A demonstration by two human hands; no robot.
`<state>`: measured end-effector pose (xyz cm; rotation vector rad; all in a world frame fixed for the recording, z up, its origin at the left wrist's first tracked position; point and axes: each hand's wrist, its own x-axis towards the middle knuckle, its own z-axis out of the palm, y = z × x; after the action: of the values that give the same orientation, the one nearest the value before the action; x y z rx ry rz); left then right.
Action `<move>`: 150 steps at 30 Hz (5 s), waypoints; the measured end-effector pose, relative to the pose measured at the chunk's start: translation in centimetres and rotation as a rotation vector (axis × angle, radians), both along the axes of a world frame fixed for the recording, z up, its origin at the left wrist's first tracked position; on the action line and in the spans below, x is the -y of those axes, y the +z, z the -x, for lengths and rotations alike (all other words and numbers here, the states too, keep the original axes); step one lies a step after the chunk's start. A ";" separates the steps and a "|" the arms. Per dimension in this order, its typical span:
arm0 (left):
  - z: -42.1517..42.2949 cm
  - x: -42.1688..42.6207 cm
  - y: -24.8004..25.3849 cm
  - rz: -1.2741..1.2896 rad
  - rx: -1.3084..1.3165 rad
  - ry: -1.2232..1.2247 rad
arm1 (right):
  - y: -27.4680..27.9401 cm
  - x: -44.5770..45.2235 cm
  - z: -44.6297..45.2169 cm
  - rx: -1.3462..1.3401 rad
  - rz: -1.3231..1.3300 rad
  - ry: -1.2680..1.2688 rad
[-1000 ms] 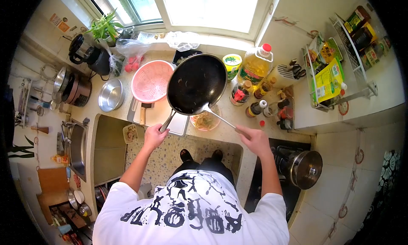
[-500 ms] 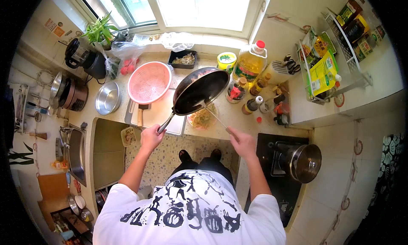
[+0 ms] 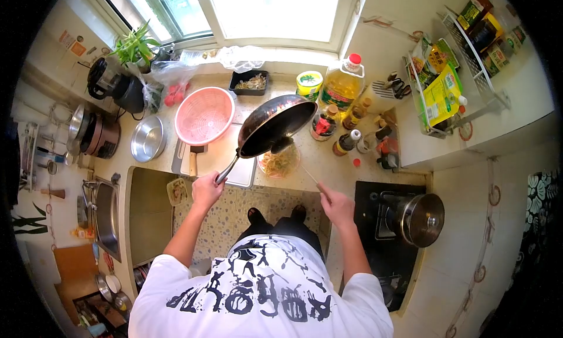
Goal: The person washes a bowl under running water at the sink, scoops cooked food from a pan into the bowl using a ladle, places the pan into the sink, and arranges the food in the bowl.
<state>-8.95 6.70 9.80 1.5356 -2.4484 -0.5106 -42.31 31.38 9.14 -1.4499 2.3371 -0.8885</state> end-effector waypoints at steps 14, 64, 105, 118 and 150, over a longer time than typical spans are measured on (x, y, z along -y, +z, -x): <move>-0.6 0.2 0.1 0.015 -0.011 -0.016 | -0.8 0.1 -1.7 -0.011 0.019 -0.067; -16.9 -8.5 1.4 -0.765 -0.752 0.606 | 4.1 12.1 -17.6 1.785 -0.117 0.131; -56.1 -4.1 -0.6 -0.570 -1.312 1.592 | -1.6 42.2 -58.1 1.530 -0.846 0.686; -79.4 8.0 -9.2 -0.745 -1.347 1.446 | -0.5 42.0 -76.1 1.595 -0.699 0.550; -83.5 16.5 -15.7 -0.827 -1.346 1.477 | -0.2 43.2 -80.4 1.559 -0.575 0.347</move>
<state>74.54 -9.79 -5.88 1.7055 0.0964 -1.4579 38.10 -11.82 8.98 -0.4490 0.9513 -0.6872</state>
